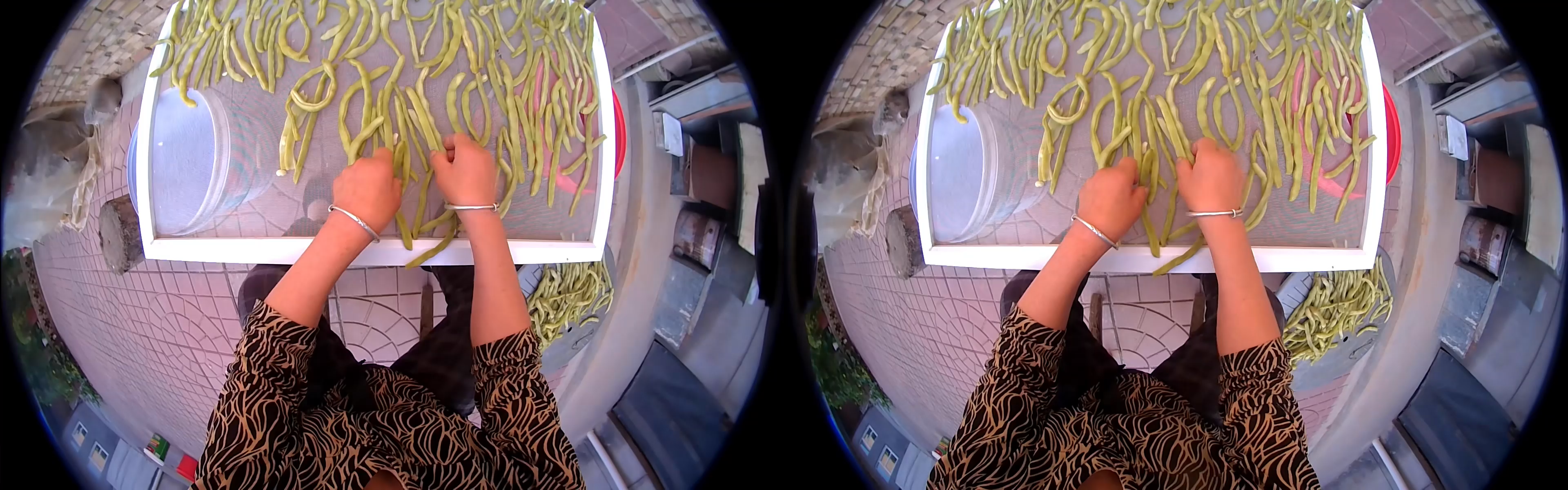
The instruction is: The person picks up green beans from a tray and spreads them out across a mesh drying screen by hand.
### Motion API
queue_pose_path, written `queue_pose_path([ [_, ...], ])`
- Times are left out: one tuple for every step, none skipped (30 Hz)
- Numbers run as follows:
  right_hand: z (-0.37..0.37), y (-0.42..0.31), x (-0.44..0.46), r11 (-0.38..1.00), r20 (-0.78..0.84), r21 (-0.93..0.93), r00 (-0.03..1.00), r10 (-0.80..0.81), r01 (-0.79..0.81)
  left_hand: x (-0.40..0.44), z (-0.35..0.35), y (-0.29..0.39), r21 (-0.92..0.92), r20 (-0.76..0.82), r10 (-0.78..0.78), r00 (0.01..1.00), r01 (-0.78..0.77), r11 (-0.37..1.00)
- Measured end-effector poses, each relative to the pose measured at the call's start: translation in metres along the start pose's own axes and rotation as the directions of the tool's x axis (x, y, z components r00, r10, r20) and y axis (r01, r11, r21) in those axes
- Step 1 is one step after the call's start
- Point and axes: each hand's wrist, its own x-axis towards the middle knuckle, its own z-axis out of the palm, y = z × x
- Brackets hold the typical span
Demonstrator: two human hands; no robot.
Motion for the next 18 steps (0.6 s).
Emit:
queue_pose_path([
  [0.0000, -0.0002, 0.0019, 0.984, 0.060, 0.175, 0.998, 0.027, -0.037, 0.0000, -0.0008, 0.0007, 0.006, 0.003, -0.005, 1.000, 0.005, 1.000],
  [0.0001, -0.0002, 0.0025, 0.936, 0.123, 0.343, 0.991, 0.044, -0.085, 0.0001, -0.0018, 0.0017, 0.013, 0.008, -0.010, 1.000, 0.010, 1.000],
  [0.0019, -0.0001, 0.0017, 0.963, 0.083, 0.265, 0.996, 0.029, -0.050, -0.0001, -0.0024, 0.0025, 0.021, 0.013, -0.014, 1.000, 0.014, 1.000],
  [0.0045, -0.0007, 0.0007, 0.983, 0.042, 0.185, 0.999, 0.009, -0.017, -0.0005, -0.0028, 0.0028, 0.014, 0.016, -0.015, 1.000, 0.015, 1.000],
  [0.0063, -0.0008, 0.0001, 0.995, 0.003, 0.101, 1.000, -0.014, 0.013, -0.0007, -0.0030, 0.0032, 0.007, 0.019, -0.015, 1.000, 0.015, 1.000],
  [0.0048, -0.0027, -0.0007, 0.998, 0.002, 0.060, 1.000, -0.022, 0.022, -0.0007, -0.0032, 0.0034, 0.000, 0.021, -0.016, 1.000, 0.016, 1.000],
  [0.0027, -0.0045, -0.0019, 0.999, 0.002, 0.019, 1.000, -0.031, 0.030, -0.0003, -0.0027, 0.0031, 0.004, 0.023, -0.016, 1.000, 0.016, 1.000],
  [0.0013, -0.0060, -0.0029, 0.999, 0.002, -0.022, 0.999, -0.039, 0.039, 0.0002, -0.0017, 0.0023, 0.009, 0.026, -0.017, 1.000, 0.016, 1.000],
  [0.0030, -0.0046, -0.0035, 0.997, -0.040, -0.067, 0.998, -0.041, 0.038, 0.0003, -0.0009, 0.0016, 0.014, 0.028, -0.017, 0.999, 0.016, 1.000],
  [0.0055, -0.0031, -0.0039, 0.993, -0.083, -0.112, 0.995, -0.046, 0.037, 0.0005, -0.0002, 0.0011, 0.015, 0.030, -0.015, 0.999, 0.014, 1.000],
  [0.0073, -0.0015, -0.0038, 0.987, -0.125, -0.157, 0.991, -0.054, 0.034, 0.0007, 0.0004, 0.0007, 0.016, 0.032, -0.014, 0.999, 0.013, 1.000],
  [0.0067, -0.0005, -0.0036, 0.981, -0.133, -0.192, 0.989, -0.060, 0.033, 0.0007, 0.0006, 0.0007, 0.016, 0.034, -0.013, 0.999, 0.012, 1.000],
  [0.0055, 0.0009, -0.0032, 0.974, -0.141, -0.226, 0.988, -0.066, 0.033, 0.0006, 0.0006, 0.0006, 0.017, 0.034, -0.012, 0.999, 0.011, 1.000],
  [0.0050, 0.0017, -0.0028, 0.965, -0.148, -0.260, 0.986, -0.072, 0.031, 0.0005, 0.0003, 0.0007, 0.018, 0.034, -0.011, 0.999, 0.010, 1.000],
  [0.0049, 0.0005, -0.0021, 0.972, -0.125, -0.235, 0.992, -0.028, -0.002, 0.0004, 0.0002, 0.0008, 0.019, 0.035, -0.010, 0.999, 0.009, 1.000],
  [0.0052, -0.0009, -0.0011, 0.977, -0.101, -0.212, 0.995, 0.015, -0.036, 0.0006, 0.0003, 0.0007, 0.019, 0.037, -0.011, 0.999, 0.010, 1.000],
  [0.0053, -0.0021, 0.0001, 0.980, -0.075, -0.189, 0.996, 0.057, -0.071, 0.0008, 0.0005, 0.0005, 0.020, 0.038, -0.012, 0.999, 0.011, 1.000],
  [0.0092, 0.0022, 0.0016, 0.994, -0.094, -0.105, 0.995, 0.015, -0.025, 0.0009, 0.0003, 0.0006, 0.021, 0.040, -0.013, 0.999, 0.012, 1.000],
])
